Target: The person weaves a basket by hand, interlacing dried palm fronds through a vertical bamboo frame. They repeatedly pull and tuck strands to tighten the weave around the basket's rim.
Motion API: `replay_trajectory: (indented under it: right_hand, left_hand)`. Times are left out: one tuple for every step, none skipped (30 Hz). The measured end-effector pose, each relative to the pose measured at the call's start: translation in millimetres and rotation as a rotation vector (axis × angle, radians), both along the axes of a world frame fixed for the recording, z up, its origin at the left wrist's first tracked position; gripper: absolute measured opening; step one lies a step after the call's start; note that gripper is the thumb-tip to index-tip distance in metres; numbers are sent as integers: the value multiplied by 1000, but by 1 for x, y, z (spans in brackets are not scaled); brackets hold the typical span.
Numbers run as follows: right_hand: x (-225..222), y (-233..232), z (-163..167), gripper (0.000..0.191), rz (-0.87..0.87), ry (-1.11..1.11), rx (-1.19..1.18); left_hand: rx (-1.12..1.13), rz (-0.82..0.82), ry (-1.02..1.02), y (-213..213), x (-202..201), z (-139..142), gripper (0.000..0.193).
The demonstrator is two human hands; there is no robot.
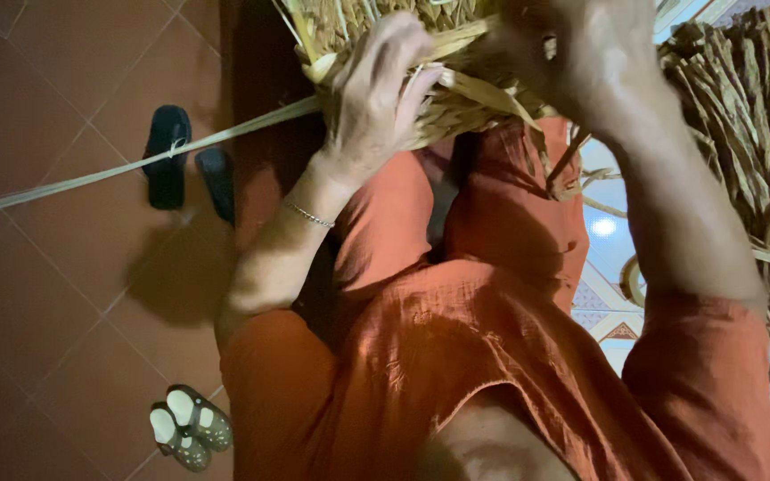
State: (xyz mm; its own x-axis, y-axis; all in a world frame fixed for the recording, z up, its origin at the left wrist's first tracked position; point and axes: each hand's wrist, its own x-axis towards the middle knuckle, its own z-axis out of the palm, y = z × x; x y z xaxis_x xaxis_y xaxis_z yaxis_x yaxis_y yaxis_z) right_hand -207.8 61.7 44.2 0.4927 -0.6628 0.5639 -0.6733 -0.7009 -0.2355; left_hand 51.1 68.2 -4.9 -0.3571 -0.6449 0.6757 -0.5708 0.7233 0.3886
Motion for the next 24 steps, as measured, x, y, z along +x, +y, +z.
replay_trajectory:
  right_hand:
    - [7, 3, -4, 19, 9, 6, -50]
    - [13, 5, -7, 22, 16, 12, -101]
    - [20, 6, -10, 27, -28, 33, -136]
    - [23, 5, -12, 32, -72, 55, -173]
    - [26, 0, -15, 35, -77, 51, -166]
    - [30, -7, -19, 38, -78, 48, -156]
    - [31, -11, -23, 43, -80, 45, -148]
    - [31, -14, -28, 42, -67, 24, -185]
    - [32, -15, -34, 41, -53, 4, -218]
    - [30, -15, -40, 40, -39, -16, -249]
    - [29, -15, -45, 37, -46, -13, -198]
    - [26, -13, -49, 34, -53, -10, -149]
    - [21, -10, -53, 32, -59, -7, -96]
    - [16, -5, -56, 26, -64, -28, 3]
    - [9, 4, -58, 21, -69, -50, 98]
    - [1, 10, -58, 17, -76, -71, 192]
    - [-8, 11, -57, 18, -94, -119, 316]
    - [-18, 13, -55, 21, -110, -167, 441]
    - [-24, 16, -55, 24, -127, -217, 567]
    - [-33, 19, -54, 25, -165, -286, 616]
    - [-47, 24, -50, 26, -203, -357, 663]
    - [-58, 29, -48, 29, -242, -427, 710]
    - [-69, 29, -47, 30, -291, -352, 697]
    - [-85, 29, -44, 31, -338, -277, 683]
  left_hand:
    - [-28, 15, -36, 3, 3, 0, 22]
    - [-92, 5, -60, 5, 6, 0, 21]
    - [-160, -8, -82, 4, 8, -1, 20]
    - [-230, -22, -104, 4, 10, -1, 19]
    - [-226, -38, -118, 3, 11, -3, 18]
    - [-221, -52, -132, 1, 11, -4, 17]
    - [-217, -66, -145, -1, 11, -7, 17]
    - [-214, -60, -137, -4, 10, -9, 17]
    - [-208, -55, -130, -8, 8, -11, 17]
    - [-201, -49, -121, -11, 6, -13, 16]
    - [-124, -35, -107, -17, 3, -14, 14]
    - [-49, -22, -94, -23, 0, -15, 13]
    - [30, -10, -80, -25, -2, -15, 12]
    - [9, 2, -52, -25, -4, -15, 12]
    - [-16, 12, -24, -27, -5, -14, 12]
    - [-42, 20, 5, -27, -7, -13, 14]
    - [-30, 44, -6, -26, -9, -12, 16]
    - [-18, 68, -19, -25, -10, -11, 20]
    - [-5, 90, -33, -24, -11, -10, 23]
    - [16, 112, -41, -23, -12, -9, 26]
    - [36, 134, -50, -22, -12, -9, 29]
    - [55, 156, -59, -21, -12, -9, 32]
    - [37, 162, -70, -20, -12, -9, 36]
    - [18, 170, -81, -19, -11, -9, 40]
